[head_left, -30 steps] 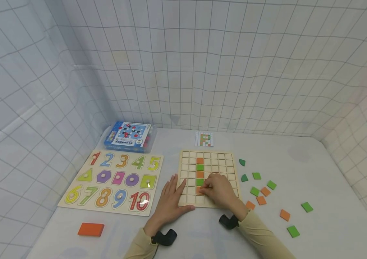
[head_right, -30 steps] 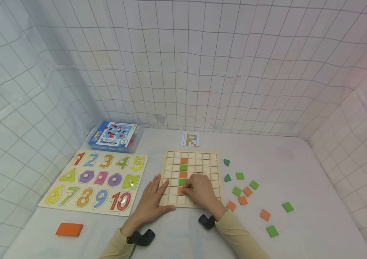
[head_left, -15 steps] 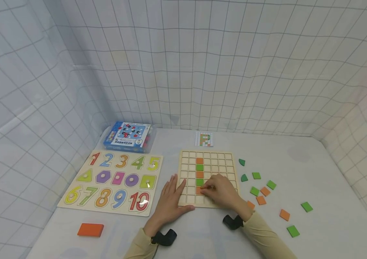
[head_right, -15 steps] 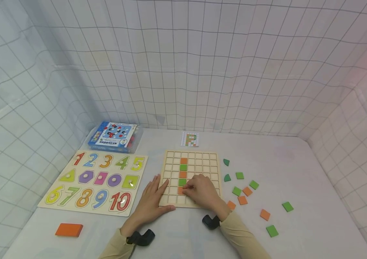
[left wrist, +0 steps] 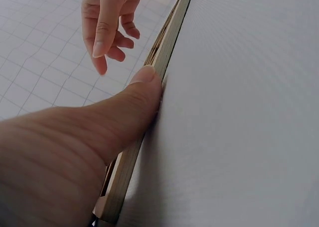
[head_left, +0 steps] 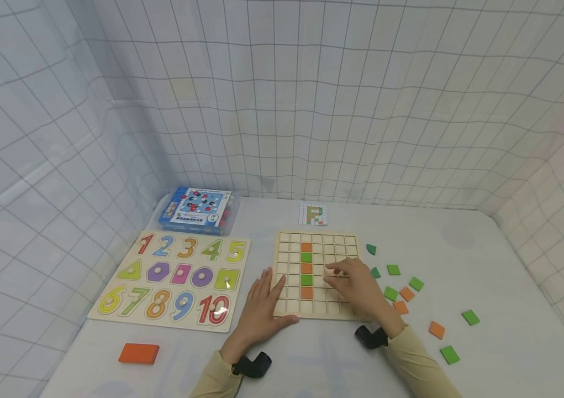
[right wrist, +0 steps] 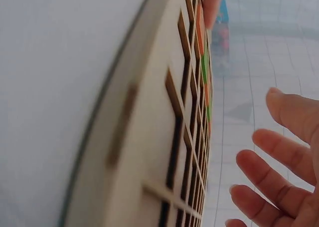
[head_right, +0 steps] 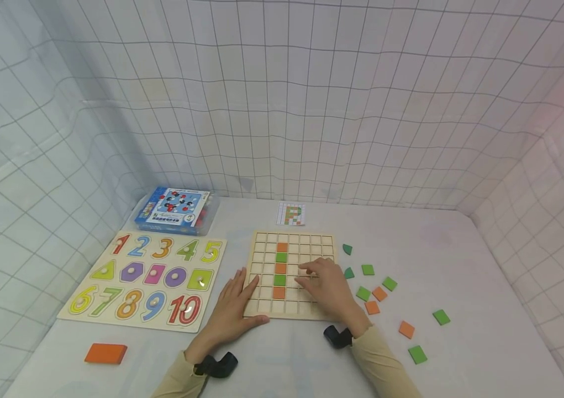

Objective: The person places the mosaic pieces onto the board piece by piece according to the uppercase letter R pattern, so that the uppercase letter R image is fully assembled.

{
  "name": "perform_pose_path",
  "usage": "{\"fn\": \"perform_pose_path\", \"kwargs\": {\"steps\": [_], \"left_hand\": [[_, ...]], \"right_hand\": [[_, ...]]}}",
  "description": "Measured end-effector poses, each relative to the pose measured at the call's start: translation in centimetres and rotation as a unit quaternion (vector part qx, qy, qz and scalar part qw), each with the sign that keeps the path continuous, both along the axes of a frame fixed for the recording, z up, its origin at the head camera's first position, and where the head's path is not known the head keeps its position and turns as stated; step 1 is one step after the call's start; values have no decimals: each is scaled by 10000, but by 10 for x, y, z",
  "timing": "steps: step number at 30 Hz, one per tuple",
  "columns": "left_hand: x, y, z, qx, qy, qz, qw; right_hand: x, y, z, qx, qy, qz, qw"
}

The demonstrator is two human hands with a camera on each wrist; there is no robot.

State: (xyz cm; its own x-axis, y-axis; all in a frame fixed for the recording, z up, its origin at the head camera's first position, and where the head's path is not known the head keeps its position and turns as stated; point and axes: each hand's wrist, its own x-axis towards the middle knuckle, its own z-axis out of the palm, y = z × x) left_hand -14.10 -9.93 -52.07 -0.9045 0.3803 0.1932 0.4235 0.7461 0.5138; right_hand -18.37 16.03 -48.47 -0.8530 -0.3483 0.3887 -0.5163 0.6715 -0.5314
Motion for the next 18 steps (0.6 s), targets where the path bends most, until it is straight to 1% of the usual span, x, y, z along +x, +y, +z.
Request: {"fn": "perform_pose_path", "kwargs": {"steps": [4, 9, 14, 18], "left_hand": [[0, 0, 0, 33, -31, -6, 10000], [0, 0, 1, 95, -64, -23, 9999], [1, 0, 2, 105, -132, -24, 9999], [1, 0, 3, 135, -139, -34, 9998]], "right_hand": [[-5, 15, 2, -135, 446, -303, 9985], [-9, 36, 5, -102, 690, -813, 9943], [-11, 56, 8, -89, 704, -1453, 9868], [-10, 70, 11, -54, 558, -2014, 9779]]}}
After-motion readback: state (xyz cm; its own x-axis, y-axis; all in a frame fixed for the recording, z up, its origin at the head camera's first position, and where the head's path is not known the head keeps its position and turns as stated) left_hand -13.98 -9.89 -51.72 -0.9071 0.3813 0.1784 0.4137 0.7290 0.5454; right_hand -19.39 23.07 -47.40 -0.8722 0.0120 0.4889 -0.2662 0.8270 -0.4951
